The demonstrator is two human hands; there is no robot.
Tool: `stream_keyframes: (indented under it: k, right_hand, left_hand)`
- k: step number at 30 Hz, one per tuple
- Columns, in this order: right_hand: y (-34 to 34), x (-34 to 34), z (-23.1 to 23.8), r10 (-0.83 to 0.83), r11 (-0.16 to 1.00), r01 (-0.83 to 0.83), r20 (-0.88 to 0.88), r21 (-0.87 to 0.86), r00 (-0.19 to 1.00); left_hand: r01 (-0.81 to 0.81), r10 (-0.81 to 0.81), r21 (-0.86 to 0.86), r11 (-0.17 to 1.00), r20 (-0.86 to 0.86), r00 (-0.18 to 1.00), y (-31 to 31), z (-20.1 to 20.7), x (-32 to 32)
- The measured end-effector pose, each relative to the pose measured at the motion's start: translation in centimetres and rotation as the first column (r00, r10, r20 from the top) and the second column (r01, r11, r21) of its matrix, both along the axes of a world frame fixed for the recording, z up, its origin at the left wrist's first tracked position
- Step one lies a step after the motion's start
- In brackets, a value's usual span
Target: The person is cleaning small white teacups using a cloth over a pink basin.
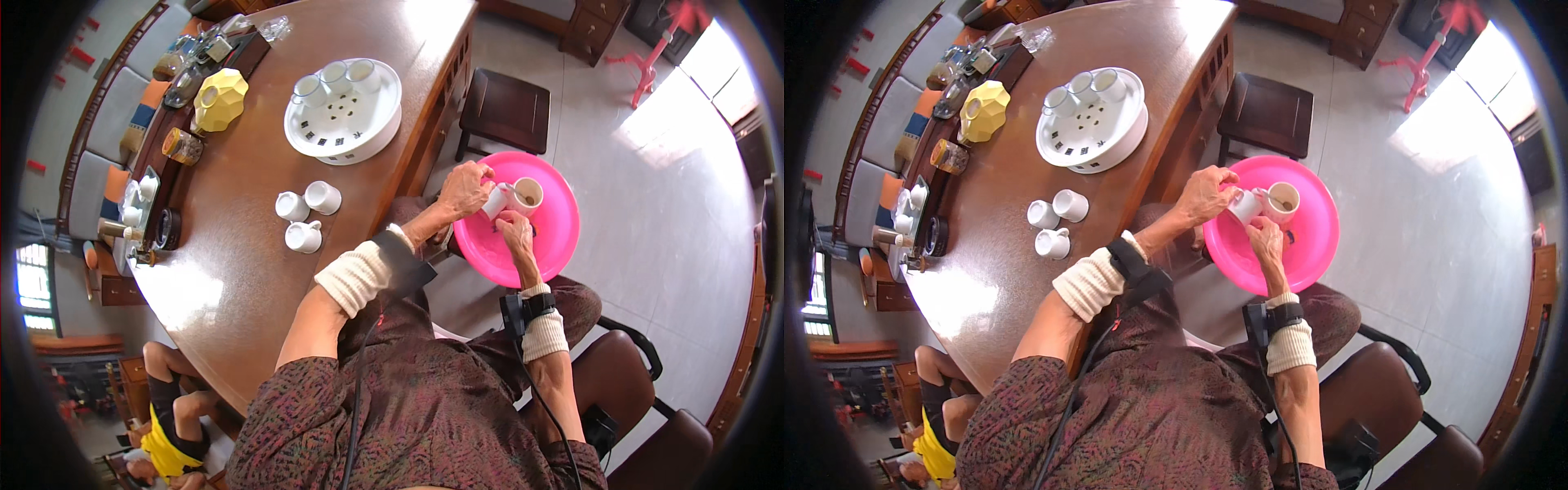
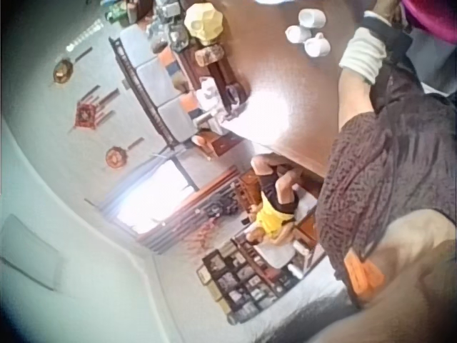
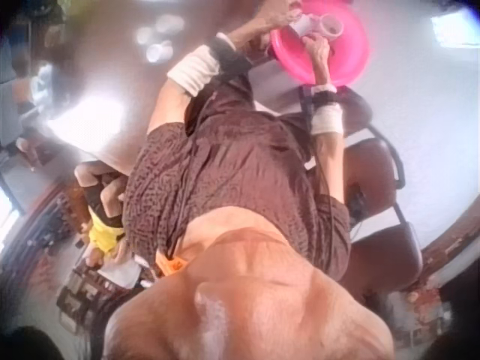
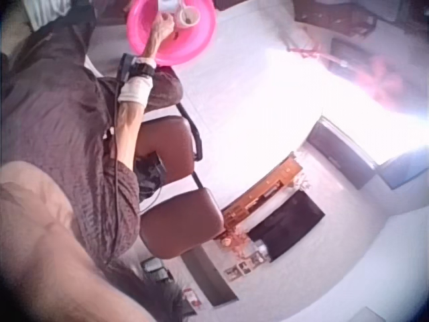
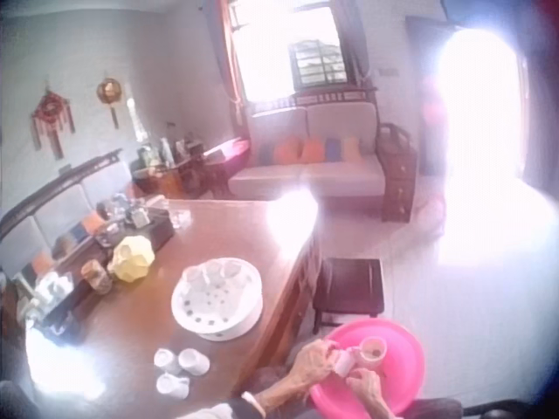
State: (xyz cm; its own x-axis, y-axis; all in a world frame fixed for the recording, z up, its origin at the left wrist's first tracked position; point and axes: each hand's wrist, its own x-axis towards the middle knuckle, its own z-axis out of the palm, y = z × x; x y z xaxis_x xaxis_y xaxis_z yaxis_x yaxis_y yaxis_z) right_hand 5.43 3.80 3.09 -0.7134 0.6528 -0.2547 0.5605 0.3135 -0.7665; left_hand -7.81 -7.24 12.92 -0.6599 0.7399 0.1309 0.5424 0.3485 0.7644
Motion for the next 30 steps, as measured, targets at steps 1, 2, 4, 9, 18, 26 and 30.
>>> stream_keyframes:
  k: [1, 2, 4, 9, 18, 26, 30]
  right_hand:
    - [0.1, -0.4, 1.1, 0.014, 0.999, -0.015, -0.039, -0.029, 0.999]
    - [0.0, -0.9, 2.0, 0.028, 0.998, -0.032, -0.076, -0.057, 0.997]
    - [-0.4, -2.5, 4.5, 0.072, 0.997, -0.070, -0.127, 0.025, 0.989]
    - [-2.0, -8.2, 11.3, 0.229, 0.972, -0.196, -0.314, 0.132, 0.921]
    - [-6.5, -19.2, 19.6, 0.501, 0.842, -0.311, -0.427, 0.440, 0.753]
    - [-8.6, -24.9, 19.6, 0.594, 0.523, -0.370, -0.018, 0.768, 0.804]
    - [-9.1, -26.3, 19.1, 0.567, 0.479, -0.404, 0.076, 0.779, 0.820]
  left_hand:
    - [-0.025, 0.026, 0.027, 0.999, -0.044, 0.999, -0.3, 1.0, -0.6]
    - [-0.050, 0.054, 0.055, 0.997, -0.085, 0.995, -0.6, 2.0, -1.3]
    - [-0.095, 0.107, 0.124, 0.988, -0.093, 0.990, -1.7, 4.1, -3.1]
    - [-0.261, 0.317, 0.259, 0.930, -0.203, 0.926, -6.3, 7.9, -8.7]
    - [-0.538, 0.509, 0.118, 0.834, -0.540, 0.670, -14.6, 11.3, -18.1]
    - [-0.537, 0.271, -0.106, 0.837, -0.773, 0.574, -14.4, 10.4, -20.7]
    - [-0.561, 0.188, -0.237, 0.793, -0.781, 0.595, -13.4, 9.1, -22.1]
